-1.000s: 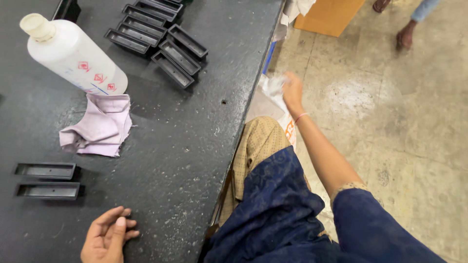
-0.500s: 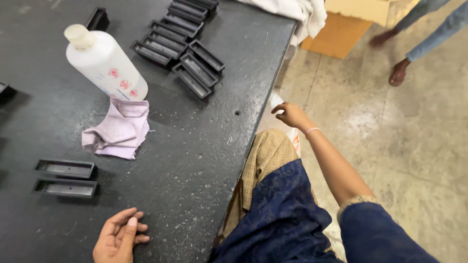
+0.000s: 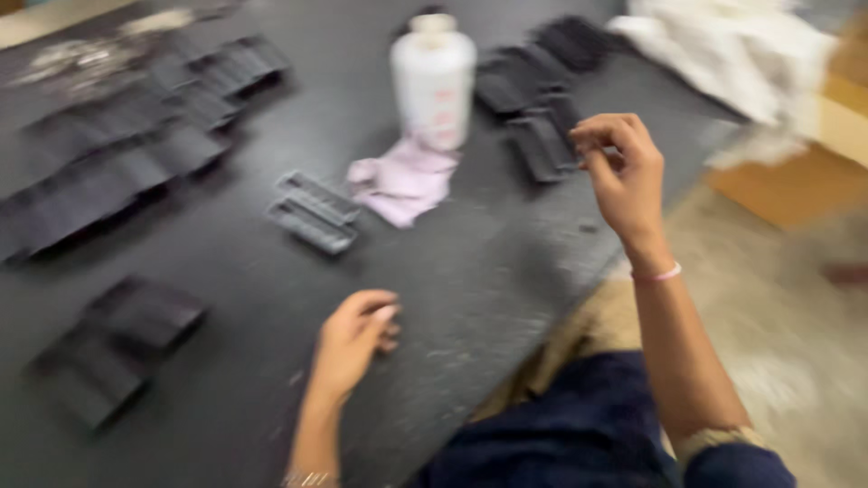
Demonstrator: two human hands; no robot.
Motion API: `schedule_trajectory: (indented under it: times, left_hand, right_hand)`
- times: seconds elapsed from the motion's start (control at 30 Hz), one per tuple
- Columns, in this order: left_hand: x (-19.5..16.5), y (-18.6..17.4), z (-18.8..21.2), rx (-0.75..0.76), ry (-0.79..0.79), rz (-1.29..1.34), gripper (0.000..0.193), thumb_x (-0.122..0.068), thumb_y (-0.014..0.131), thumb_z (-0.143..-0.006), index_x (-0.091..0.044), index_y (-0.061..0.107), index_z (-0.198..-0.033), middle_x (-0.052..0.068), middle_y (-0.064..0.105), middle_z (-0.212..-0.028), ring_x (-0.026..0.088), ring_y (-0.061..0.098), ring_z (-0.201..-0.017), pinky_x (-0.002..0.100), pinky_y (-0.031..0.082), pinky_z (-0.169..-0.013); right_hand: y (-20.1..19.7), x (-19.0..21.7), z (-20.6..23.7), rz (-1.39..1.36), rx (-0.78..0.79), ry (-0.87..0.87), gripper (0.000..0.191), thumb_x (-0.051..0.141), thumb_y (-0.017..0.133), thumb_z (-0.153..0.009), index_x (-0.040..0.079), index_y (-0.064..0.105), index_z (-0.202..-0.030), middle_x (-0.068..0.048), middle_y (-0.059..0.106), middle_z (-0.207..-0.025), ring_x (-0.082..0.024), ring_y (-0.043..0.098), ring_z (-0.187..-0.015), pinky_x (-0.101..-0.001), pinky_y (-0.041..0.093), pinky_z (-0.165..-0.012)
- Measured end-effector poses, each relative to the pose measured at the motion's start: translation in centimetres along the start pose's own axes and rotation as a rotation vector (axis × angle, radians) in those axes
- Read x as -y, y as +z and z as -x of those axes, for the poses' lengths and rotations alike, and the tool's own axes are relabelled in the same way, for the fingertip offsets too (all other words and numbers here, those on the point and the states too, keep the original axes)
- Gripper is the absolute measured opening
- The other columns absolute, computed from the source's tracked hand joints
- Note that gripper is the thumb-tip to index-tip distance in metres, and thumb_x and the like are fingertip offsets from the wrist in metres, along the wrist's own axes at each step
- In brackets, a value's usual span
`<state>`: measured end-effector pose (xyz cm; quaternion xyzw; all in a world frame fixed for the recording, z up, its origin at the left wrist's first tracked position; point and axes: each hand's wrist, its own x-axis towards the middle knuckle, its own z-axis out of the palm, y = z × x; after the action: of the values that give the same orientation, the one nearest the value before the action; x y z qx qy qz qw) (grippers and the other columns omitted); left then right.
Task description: The person unwraps a small black metal part from plastic, then wipes it with a cloth. They repeatedly pick up similar parts, wipe them, and place them back on the table. A liquid bottle is used to moisten the cloth during the process.
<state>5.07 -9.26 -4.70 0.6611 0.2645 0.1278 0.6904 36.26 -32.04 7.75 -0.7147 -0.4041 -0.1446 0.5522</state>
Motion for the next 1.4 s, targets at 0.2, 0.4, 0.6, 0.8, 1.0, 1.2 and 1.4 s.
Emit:
schedule_trajectory:
  times: [0.2,0.4,0.6,0.8,1.0,1.2,1.4]
  left_hand:
    - [-0.5,-0.9,-1.4,-0.053,0.136,0.282,0.02,-0.011,0.063,-0.099,-0.001,0.067,-0.116,0.006,0.071,-0.1,0.012,0.066,-0.078,0.026,0.058,-0.066]
    - [1.1,-1.8,-5.3,-0.605,0.351,0.457,0.013,-0.006,0.061,-0.098,-0.003,0.062,-0.111,0.005,0.063,-0.097,0.01,0.063,-0.08,0.028,0.062,-0.069]
    - [1.4,-0.2,-6.8,-0.797,0.33,0.399,0.015,0.0,0.062,-0.094,0.001,0.061,-0.109,0.007,0.063,-0.102,0.011,0.064,-0.085,0.029,0.067,-0.071]
    - [1.5,-0.7,-7.6,-0.693,0.445,0.492,0.023,-0.011,0.063,-0.102,0.002,0.059,-0.119,0.014,0.063,-0.108,0.019,0.064,-0.09,0.032,0.06,-0.08]
    - [1.7,-2.6,-8.8,-0.745,0.392,0.346,0.049,-0.03,0.055,-0.108,0.002,0.045,-0.144,0.014,0.06,-0.136,0.018,0.06,-0.127,0.033,0.046,-0.108]
    - [0.3,-3.4,-7.6,-0.57,0.241,0.698,0.057,-0.037,0.052,-0.104,-0.01,0.034,-0.151,0.011,0.064,-0.128,0.016,0.064,-0.109,0.032,0.053,-0.091]
    - [-0.1,-4.6,-7.5,-0.521,0.263,0.965,0.039,-0.041,0.048,-0.107,-0.008,0.051,-0.127,0.01,0.07,-0.108,0.015,0.065,-0.071,0.03,0.056,-0.059]
  right_hand:
    - [12.6,4.9,-0.6,-0.092,0.314,-0.089,0.017,-0.007,0.065,-0.096,0.0,0.073,-0.11,-0.008,0.065,-0.101,-0.013,0.066,-0.087,-0.0267,0.053,-0.074]
    - [21.5,6.6,1.6,-0.075,0.46,-0.1,0.013,0.008,0.073,-0.092,0.002,0.071,-0.103,-0.009,0.068,-0.092,-0.018,0.07,-0.079,-0.0305,0.056,-0.07]
    - [23.9,7.7,4.4,0.203,0.492,-0.202,0.029,0.024,0.085,-0.08,0.002,0.071,-0.094,-0.015,0.061,-0.092,-0.033,0.063,-0.087,-0.0425,0.05,-0.075]
    - [24.7,6.7,5.6,0.21,0.43,-0.326,0.022,0.017,0.081,-0.084,0.003,0.07,-0.097,-0.012,0.061,-0.1,-0.03,0.063,-0.094,-0.0397,0.051,-0.078]
    - [25.5,7.0,6.6,-0.164,0.407,0.105,0.015,0.015,0.083,-0.085,0.003,0.073,-0.085,-0.005,0.058,-0.085,-0.013,0.058,-0.072,-0.028,0.048,-0.065]
    - [23.8,10.4,7.6,-0.118,0.521,0.019,0.017,0.017,0.083,-0.082,0.003,0.074,-0.089,-0.005,0.059,-0.086,-0.013,0.059,-0.07,-0.0274,0.05,-0.062]
    - [20.9,7.3,2.8,-0.015,0.52,-0.036,0.021,0.022,0.077,-0.092,0.007,0.076,-0.107,-0.005,0.074,-0.102,-0.016,0.071,-0.086,-0.0298,0.056,-0.078]
